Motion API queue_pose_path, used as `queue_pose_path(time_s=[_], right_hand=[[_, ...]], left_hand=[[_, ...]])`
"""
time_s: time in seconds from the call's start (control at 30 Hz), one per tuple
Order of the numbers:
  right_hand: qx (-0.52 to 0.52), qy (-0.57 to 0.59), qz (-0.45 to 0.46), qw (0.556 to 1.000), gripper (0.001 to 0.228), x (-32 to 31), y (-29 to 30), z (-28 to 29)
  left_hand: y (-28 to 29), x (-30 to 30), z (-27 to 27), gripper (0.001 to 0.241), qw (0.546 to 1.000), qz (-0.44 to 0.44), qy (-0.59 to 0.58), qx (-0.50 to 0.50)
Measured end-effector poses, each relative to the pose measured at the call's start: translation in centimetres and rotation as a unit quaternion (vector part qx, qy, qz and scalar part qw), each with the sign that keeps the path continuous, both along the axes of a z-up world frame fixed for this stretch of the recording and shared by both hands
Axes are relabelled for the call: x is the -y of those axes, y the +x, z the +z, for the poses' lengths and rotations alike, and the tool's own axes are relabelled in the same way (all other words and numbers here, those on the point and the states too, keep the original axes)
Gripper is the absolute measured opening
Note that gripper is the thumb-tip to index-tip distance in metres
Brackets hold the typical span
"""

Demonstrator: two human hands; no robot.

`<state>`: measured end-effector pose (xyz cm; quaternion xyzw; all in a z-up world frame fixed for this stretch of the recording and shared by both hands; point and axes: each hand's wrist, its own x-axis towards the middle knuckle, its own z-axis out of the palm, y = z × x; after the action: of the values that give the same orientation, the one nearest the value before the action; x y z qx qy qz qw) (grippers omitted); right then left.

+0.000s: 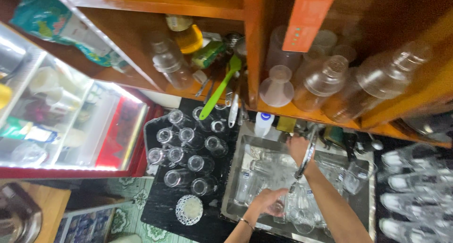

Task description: Washing and rinsing drinking glasses in a sink.

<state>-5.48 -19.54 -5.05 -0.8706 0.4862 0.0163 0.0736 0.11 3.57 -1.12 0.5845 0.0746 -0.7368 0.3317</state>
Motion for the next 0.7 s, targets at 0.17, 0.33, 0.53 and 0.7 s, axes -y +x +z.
queue_pose_path(time_s=[0.17,0.33,0.53,0.7], right_hand=[[0.049,-0.052,0.07,0.995,0.033,0.6,-1.2,-3.6],[0.191,-0.028,-0.003,0.981,0.042,-1.5,-2.1,-0.7],[0.351,-0.06,-0.036,0.934,0.037,-4.7,-3.8,-1.7],[0.368,0.358,-0.154,0.844,0.073,-11.4,-6.3,-5.0]], left_hand=[[0.8,-1.7,1.5,0.064,0.984,-0.117,-0.033,0.127],[0.9,-2.0,2.1,0.063,0.972,-0.17,-0.021,0.159],[2.0,-2.1,2.4,0.081,0.98,-0.084,-0.061,0.171],[4.2,-3.5,3.2,0.136,0.899,-0.187,-0.127,0.376]])
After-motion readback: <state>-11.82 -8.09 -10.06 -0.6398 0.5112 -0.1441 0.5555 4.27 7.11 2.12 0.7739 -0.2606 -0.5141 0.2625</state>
